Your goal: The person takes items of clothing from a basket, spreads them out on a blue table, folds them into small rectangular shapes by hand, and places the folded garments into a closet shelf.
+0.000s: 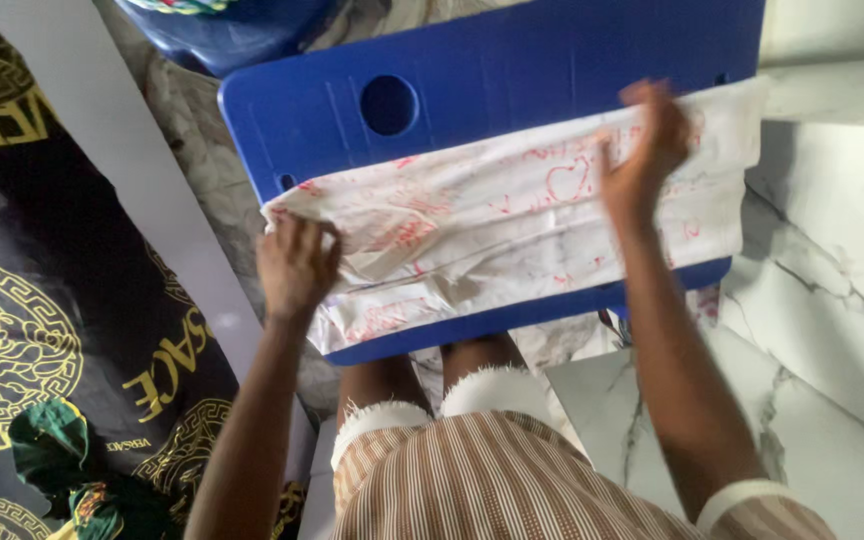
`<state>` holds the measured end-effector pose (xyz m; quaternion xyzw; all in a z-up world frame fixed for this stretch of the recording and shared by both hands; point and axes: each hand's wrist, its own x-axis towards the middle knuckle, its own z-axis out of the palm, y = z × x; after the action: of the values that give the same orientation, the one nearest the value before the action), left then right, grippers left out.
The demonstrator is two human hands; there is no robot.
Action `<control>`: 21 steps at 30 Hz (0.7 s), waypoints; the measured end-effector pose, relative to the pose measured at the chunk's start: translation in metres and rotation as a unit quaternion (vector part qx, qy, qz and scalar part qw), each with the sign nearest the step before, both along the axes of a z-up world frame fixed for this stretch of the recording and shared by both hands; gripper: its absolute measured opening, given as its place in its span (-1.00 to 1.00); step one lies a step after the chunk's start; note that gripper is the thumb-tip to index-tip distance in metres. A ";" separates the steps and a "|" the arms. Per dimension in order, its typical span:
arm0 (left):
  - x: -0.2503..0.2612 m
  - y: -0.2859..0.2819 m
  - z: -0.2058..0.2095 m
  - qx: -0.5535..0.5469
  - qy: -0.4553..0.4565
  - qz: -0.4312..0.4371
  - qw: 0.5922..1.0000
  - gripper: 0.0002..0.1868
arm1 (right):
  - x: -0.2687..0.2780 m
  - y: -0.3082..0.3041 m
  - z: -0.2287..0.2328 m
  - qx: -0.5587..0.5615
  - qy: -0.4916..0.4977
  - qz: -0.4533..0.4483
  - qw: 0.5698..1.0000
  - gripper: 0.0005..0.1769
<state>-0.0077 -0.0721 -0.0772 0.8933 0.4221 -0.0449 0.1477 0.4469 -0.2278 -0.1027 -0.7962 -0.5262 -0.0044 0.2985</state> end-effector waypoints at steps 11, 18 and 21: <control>-0.019 -0.051 0.055 -0.080 -0.043 0.050 0.995 -0.68 | -0.273 0.039 0.039 -0.148 0.050 0.372 0.915 -0.78; -0.039 -0.056 0.066 -0.068 -0.145 0.041 0.986 -0.79 | -0.252 0.042 0.076 -0.137 0.161 0.372 0.904 -0.79; -0.037 -0.050 0.082 -0.001 -0.204 0.001 0.979 -0.72 | -0.251 0.055 0.093 -0.130 0.188 0.380 0.896 -0.81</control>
<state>-0.0452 -0.1216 0.0046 0.8833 0.3836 0.1377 0.2317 0.1962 -0.1728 -0.0096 -0.5536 -0.7182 0.3277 0.2651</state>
